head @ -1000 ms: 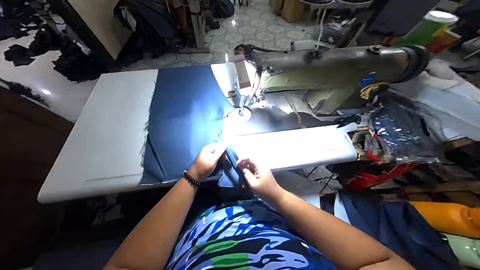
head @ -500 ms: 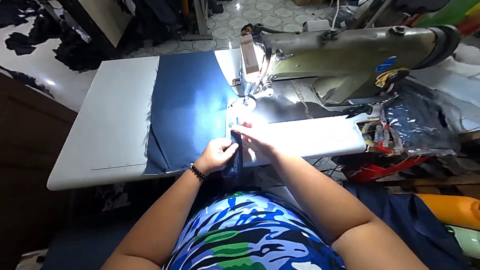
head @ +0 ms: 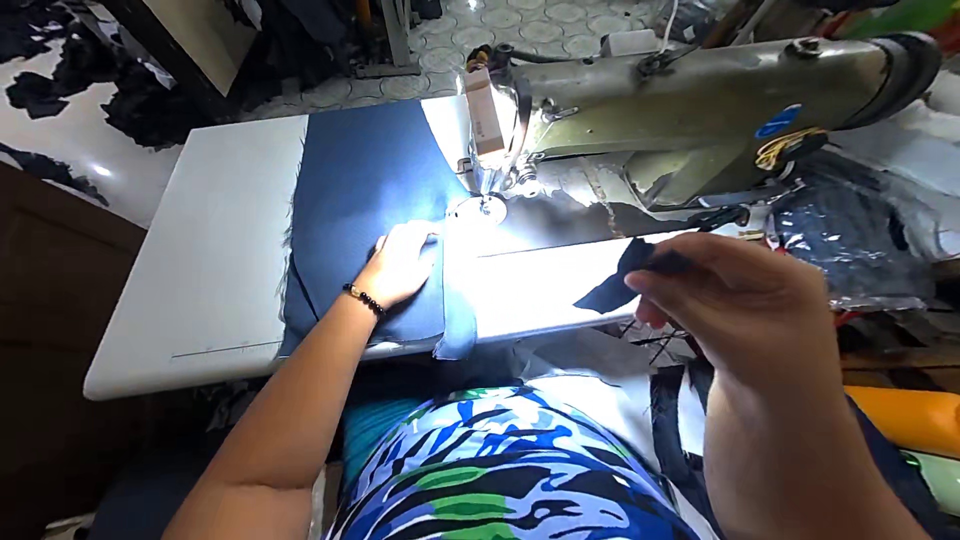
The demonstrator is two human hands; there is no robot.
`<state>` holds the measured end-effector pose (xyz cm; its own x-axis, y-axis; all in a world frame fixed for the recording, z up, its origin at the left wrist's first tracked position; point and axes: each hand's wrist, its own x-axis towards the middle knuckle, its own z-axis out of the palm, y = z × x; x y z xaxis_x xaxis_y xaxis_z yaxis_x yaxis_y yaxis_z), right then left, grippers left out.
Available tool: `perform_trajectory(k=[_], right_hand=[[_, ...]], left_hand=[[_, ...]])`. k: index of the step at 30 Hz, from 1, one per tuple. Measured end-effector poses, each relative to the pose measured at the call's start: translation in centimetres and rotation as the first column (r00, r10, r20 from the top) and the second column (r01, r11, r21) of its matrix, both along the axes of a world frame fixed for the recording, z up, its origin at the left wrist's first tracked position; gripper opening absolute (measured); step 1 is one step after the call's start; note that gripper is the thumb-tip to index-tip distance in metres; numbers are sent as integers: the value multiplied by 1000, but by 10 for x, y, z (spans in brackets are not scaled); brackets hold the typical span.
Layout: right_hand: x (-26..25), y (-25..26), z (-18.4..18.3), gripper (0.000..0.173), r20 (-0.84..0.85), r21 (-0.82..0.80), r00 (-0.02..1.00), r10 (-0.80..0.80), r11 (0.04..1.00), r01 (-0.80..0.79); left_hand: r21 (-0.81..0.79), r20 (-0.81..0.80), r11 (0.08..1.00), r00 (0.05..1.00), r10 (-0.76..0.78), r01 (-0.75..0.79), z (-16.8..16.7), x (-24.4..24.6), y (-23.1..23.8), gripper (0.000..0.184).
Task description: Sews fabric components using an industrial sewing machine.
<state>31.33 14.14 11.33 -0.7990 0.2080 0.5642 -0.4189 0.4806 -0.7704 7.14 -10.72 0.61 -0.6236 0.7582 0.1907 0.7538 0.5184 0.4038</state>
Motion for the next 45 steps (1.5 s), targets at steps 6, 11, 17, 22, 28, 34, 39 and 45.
perform_trajectory(k=[6, 11, 17, 22, 28, 34, 39, 45], right_hand=[[-36, -34, -51, 9, -256, 241, 965, -65, 962, 128], [-63, -57, -163, 17, -178, 403, 982, 67, 915, 11], [-63, -55, -171, 19, -127, 403, 983, 129, 913, -68], [-64, -53, -172, 19, -100, 370, 989, 109, 927, -64], [-65, -50, -167, 18, -57, 390, 991, 121, 917, -89], [-66, -35, -164, 20, -1, 404, 979, 205, 895, -187], [-63, -36, -161, 25, 42, 439, 970, 240, 868, -233], [-65, -37, -167, 24, -29, 476, 974, 224, 860, -184]], left_hand=[[10, -85, 995, 992, 98, -98, -31, 28, 26, 38], [-142, -14, 981, 991, 135, -135, -13, 38, 39, 40], [-244, 26, 969, 999, 37, -30, 6, 24, 34, 35], [-186, 56, 978, 992, 109, -97, 7, 25, 42, 38], [-263, -113, 955, 987, 114, -140, -9, 34, 49, 68], [-212, -210, 975, 977, 22, -68, -21, 31, 50, 69], [-245, -100, 970, 994, -38, 13, -17, 20, 52, 69], [-225, -105, 974, 993, -53, 28, -19, 20, 50, 65]])
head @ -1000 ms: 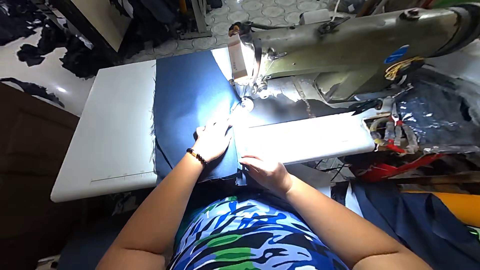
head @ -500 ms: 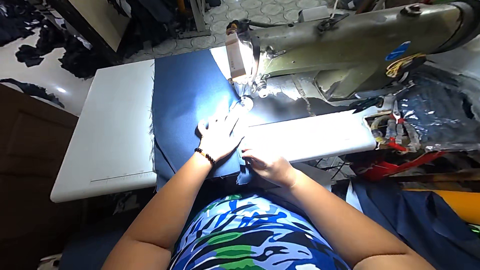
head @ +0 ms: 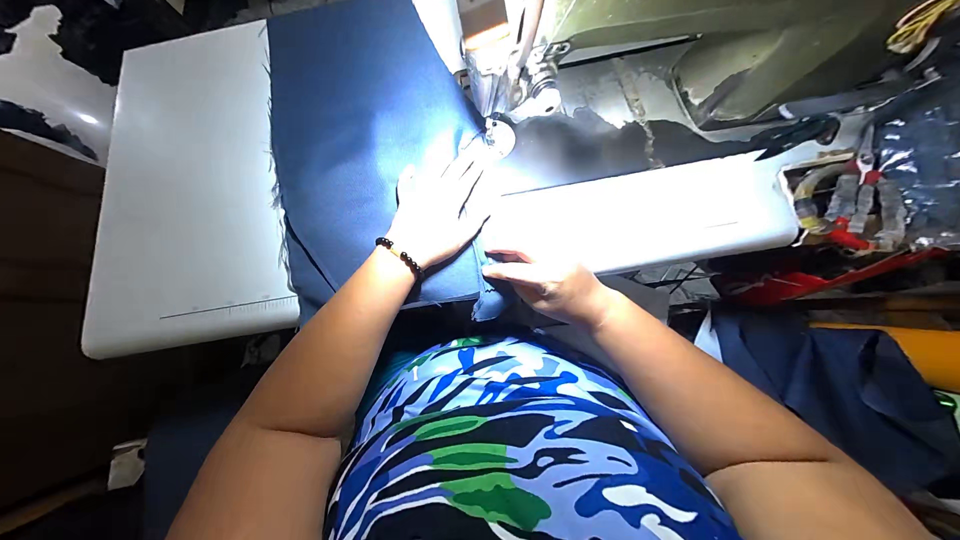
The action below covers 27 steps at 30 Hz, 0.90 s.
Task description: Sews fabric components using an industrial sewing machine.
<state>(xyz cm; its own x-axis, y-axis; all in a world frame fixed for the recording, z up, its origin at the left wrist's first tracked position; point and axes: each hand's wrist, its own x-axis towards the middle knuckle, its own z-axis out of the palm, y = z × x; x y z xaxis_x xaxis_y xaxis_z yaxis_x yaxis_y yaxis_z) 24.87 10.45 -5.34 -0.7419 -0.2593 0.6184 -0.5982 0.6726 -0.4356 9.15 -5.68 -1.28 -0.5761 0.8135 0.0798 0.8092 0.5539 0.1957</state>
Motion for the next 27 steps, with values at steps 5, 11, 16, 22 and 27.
perform_trajectory(k=[5, 11, 16, 22, 27], right_hand=[[-1, 0, 0, 22, -8, 8, 1000, 2, 1000, -2], [-1, -2, 1, 22, -12, 19, 1000, -23, 1000, 23], [-1, -2, 1, 22, -11, 21, 999, -35, 999, 35], [-3, -2, -1, 22, -26, 11, 999, -24, 1000, 24], [-2, -1, 1, 21, 1, 42, 1000, -25, 999, 25]], left_hand=[[-1, 35, 1000, 999, 6, -6, 0, -2, 0, 69], [5, 30, 1000, 1000, 7, -7, -2, -3, -1, 74], [13, 33, 1000, 999, 8, -8, -4, -3, -1, 75], [20, 24, 1000, 1000, 3, -3, -5, -5, -2, 76], [1, 44, 1000, 999, 11, -11, -2, -3, -1, 76]])
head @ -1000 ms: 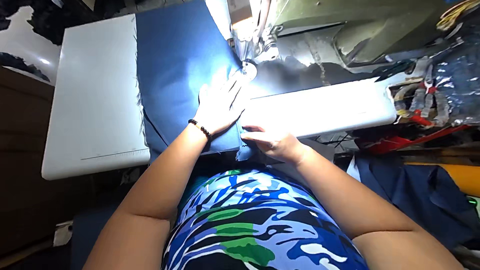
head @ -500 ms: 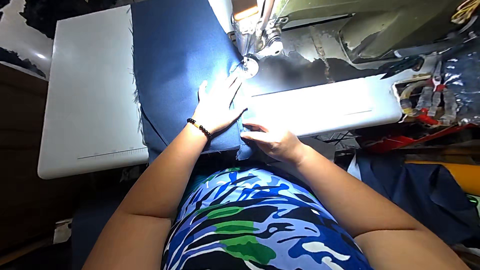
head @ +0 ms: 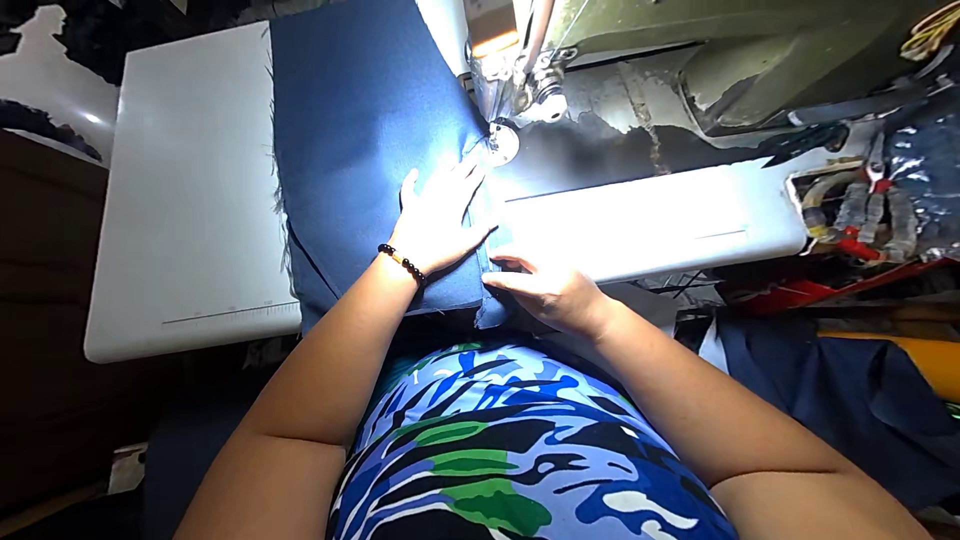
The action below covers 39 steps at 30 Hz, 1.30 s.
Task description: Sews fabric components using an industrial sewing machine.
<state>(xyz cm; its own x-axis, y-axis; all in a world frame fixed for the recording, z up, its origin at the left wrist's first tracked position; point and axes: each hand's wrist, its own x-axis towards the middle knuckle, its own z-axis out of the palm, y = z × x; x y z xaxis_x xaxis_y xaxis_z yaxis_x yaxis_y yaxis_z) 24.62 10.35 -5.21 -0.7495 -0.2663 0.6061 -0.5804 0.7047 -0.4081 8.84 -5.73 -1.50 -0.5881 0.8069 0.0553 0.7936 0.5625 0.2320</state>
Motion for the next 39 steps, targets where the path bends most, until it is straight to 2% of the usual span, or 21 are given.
perform_trajectory(k=[11, 22, 29, 33, 36, 39], right_hand=[[-1, 16, 15, 21, 160, 9, 986, -51, 999, 50], [-7, 23, 18, 19, 167, 18, 983, -74, 997, 72], [-16, 25, 20, 18, 137, 39, 987, -89, 996, 84], [-23, 27, 24, 21, 196, 91, 969, -147, 987, 131], [-15, 29, 26, 24, 236, 161, 959, -157, 980, 121], [-7, 29, 24, 27, 226, 159, 962, -156, 980, 121]], left_hand=[[-20, -8, 1000, 1000, 1, -1, 1, -1, 13, 75], [-49, 63, 999, 998, -9, 12, 7, -16, 26, 77], [-19, 64, 1000, 998, 6, -5, 9, -25, 31, 69], [-31, 72, 999, 997, -3, 5, 12, -38, 36, 73], [-2, 79, 998, 994, -69, 70, 11, -24, 23, 74], [59, 52, 990, 990, -129, 126, 4, 13, 1, 62]])
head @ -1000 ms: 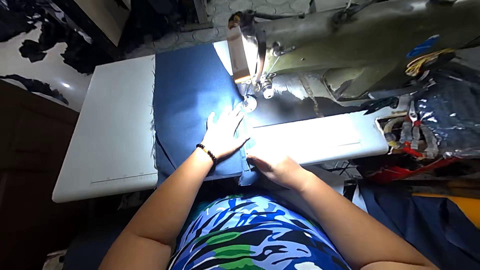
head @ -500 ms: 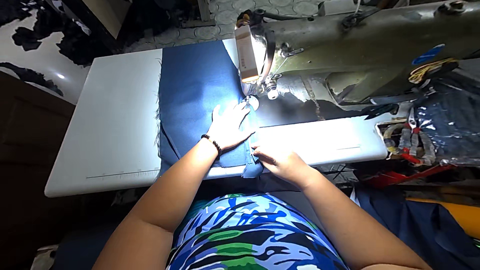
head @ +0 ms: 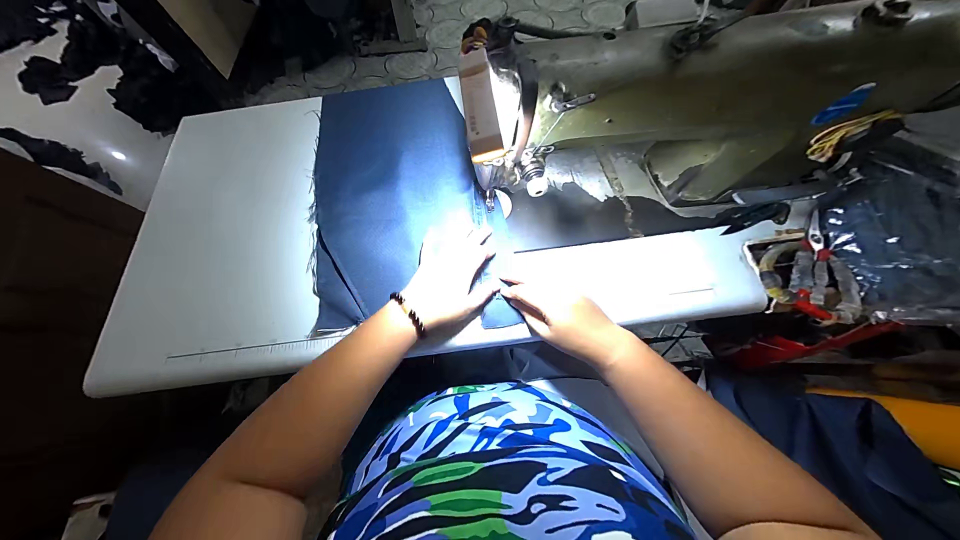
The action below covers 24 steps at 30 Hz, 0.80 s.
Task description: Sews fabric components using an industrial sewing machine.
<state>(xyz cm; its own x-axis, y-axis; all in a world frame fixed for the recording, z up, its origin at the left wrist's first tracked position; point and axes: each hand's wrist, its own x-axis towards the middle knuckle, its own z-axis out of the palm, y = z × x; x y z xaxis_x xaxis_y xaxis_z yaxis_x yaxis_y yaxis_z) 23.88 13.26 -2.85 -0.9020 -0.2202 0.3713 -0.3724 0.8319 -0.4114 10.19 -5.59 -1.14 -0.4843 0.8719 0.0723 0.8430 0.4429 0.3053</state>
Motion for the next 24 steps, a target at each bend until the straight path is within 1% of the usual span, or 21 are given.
perform_trajectory(k=[2, 6, 8, 11, 14, 16, 18, 21, 22, 24], right_hand=[[0, 0, 0, 26, -11, -11, 1000, 4, 1000, -4], [-9, 2, 5, 23, -11, 12, 1000, 22, 1000, -22], [-20, 7, 8, 24, 1, 38, 999, 42, 998, -42], [-42, 17, 16, 26, 83, 54, 995, 55, 997, -59], [-66, 26, 17, 28, 97, 108, 995, 38, 993, -49], [-79, 30, 17, 28, 103, 142, 994, -19, 990, 4], [-86, 29, 18, 31, 122, 173, 985, -122, 980, 100], [-84, 18, 17, 41, 85, 256, 959, -271, 936, 241], [-79, 15, 18, 44, 83, 269, 953, -290, 928, 259], [-63, 12, 23, 44, 147, 258, 942, -303, 931, 259]], left_hand=[[6, -3, 1000, 1000, -4, 4, -5, 12, -9, 59], [25, 22, 1000, 1000, 2, -2, -6, 7, -9, 57], [28, 15, 1000, 1000, 8, -8, -5, -1, -4, 56], [26, 40, 999, 999, 27, -28, -1, -22, 6, 55], [19, 23, 999, 999, 46, -46, 0, -45, 17, 55], [8, 24, 998, 998, 62, -62, -1, -61, 23, 55], [0, 13, 997, 996, 83, -83, -2, -76, 30, 55], [-56, -23, 993, 994, 106, -107, 4, -97, 41, 57], [-80, -29, 990, 993, 111, -113, 6, -102, 44, 59], [-109, -7, 988, 994, 110, -110, 14, -110, 50, 58]])
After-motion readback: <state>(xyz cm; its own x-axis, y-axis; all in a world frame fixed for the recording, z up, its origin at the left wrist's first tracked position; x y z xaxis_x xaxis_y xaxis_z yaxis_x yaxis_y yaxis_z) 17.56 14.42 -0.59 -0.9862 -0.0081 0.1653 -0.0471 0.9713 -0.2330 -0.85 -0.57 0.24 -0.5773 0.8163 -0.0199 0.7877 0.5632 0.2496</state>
